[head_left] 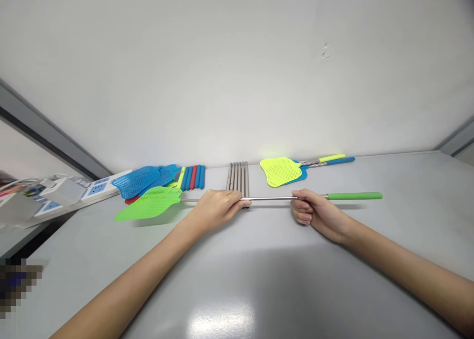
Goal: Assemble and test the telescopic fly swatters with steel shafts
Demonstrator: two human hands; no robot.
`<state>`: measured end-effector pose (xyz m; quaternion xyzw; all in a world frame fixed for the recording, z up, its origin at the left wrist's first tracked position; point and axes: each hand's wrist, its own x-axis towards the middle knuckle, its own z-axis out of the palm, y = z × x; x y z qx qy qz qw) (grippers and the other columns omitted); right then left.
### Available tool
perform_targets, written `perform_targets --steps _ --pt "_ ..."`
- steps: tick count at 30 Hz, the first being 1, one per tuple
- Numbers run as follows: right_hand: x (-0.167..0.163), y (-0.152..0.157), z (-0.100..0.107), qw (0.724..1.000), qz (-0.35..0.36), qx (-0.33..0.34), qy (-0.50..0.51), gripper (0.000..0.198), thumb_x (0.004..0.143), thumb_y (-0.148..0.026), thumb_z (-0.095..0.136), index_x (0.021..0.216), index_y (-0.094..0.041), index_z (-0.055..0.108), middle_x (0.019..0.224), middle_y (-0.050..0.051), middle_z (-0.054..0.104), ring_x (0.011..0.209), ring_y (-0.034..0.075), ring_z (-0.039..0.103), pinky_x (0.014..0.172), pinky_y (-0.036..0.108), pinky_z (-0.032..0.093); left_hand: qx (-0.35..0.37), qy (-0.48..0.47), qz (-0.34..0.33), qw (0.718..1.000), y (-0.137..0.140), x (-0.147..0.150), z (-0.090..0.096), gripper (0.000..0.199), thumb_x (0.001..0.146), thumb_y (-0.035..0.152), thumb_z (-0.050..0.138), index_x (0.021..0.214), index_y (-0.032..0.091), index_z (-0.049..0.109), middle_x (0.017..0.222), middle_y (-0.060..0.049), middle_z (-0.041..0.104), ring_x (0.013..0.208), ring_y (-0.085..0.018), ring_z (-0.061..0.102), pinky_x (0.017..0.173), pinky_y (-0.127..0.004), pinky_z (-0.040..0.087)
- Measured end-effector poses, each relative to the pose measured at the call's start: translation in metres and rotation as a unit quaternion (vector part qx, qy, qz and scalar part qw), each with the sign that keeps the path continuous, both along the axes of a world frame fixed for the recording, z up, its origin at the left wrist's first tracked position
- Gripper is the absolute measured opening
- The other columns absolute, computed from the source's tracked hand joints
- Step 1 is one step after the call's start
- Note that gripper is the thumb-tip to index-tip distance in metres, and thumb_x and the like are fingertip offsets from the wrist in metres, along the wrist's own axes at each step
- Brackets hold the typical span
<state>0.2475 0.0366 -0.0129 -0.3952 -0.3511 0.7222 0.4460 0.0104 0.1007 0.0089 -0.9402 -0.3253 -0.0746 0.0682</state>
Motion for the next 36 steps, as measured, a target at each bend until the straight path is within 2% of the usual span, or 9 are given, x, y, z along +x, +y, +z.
perform_targets --steps 11,19,24,28,36 --pt "0.000 0.000 0.000 1.000 -0.002 0.001 0.002 0.038 0.078 -0.032 0.045 0.048 -0.018 0.027 0.049 -0.006 0.019 0.043 0.008 0.023 0.046 0.026 0.022 0.028 -0.022 -0.007 0.999 -0.003 0.001 0.000 0.036 0.085 0.038 0.029 0.064 0.017 0.048 0.055 0.001 0.053 0.053 -0.011 0.051 0.048 -0.024 0.024" --pt "0.001 0.001 -0.001 1.000 0.015 0.005 0.023 0.038 0.079 -0.031 0.043 0.047 -0.018 0.029 0.047 -0.005 0.021 0.044 0.008 0.025 0.046 0.026 0.021 0.047 -0.004 -0.002 0.999 -0.007 0.005 0.004 0.034 0.086 0.038 0.027 0.067 0.017 0.046 0.062 0.000 0.054 0.057 -0.012 0.051 0.050 -0.024 0.026" --pt "-0.001 -0.001 0.003 0.999 0.019 0.016 0.023 0.039 0.080 -0.034 0.042 0.045 -0.017 0.032 0.046 -0.005 0.024 0.043 0.009 0.027 0.046 0.026 0.022 0.084 -0.037 0.003 0.996 -0.016 0.014 0.005 0.031 0.086 0.036 0.028 0.072 0.017 0.048 0.066 -0.001 0.054 0.062 -0.012 0.049 0.052 -0.024 0.028" --pt "-0.010 -0.007 0.007 0.998 0.045 0.011 0.033 0.040 0.081 -0.037 0.040 0.047 -0.016 0.036 0.048 -0.004 0.027 0.043 0.008 0.028 0.046 0.025 0.023 0.092 -0.061 -0.032 0.993 -0.029 0.027 0.005 0.027 0.086 0.031 0.029 0.079 0.017 0.051 0.067 -0.001 0.054 0.063 -0.012 0.048 0.053 -0.024 0.031" --pt "-0.017 -0.015 0.013 0.996 0.084 0.000 0.043 0.039 0.081 -0.038 0.039 0.049 -0.016 0.041 0.050 -0.004 0.029 0.044 0.008 0.029 0.046 0.024 0.023 0.136 -0.067 -0.027 0.988 -0.044 0.036 0.008 0.029 0.086 0.033 0.029 0.071 0.018 0.049 0.060 0.001 0.051 0.053 -0.009 0.046 0.045 -0.024 0.024"
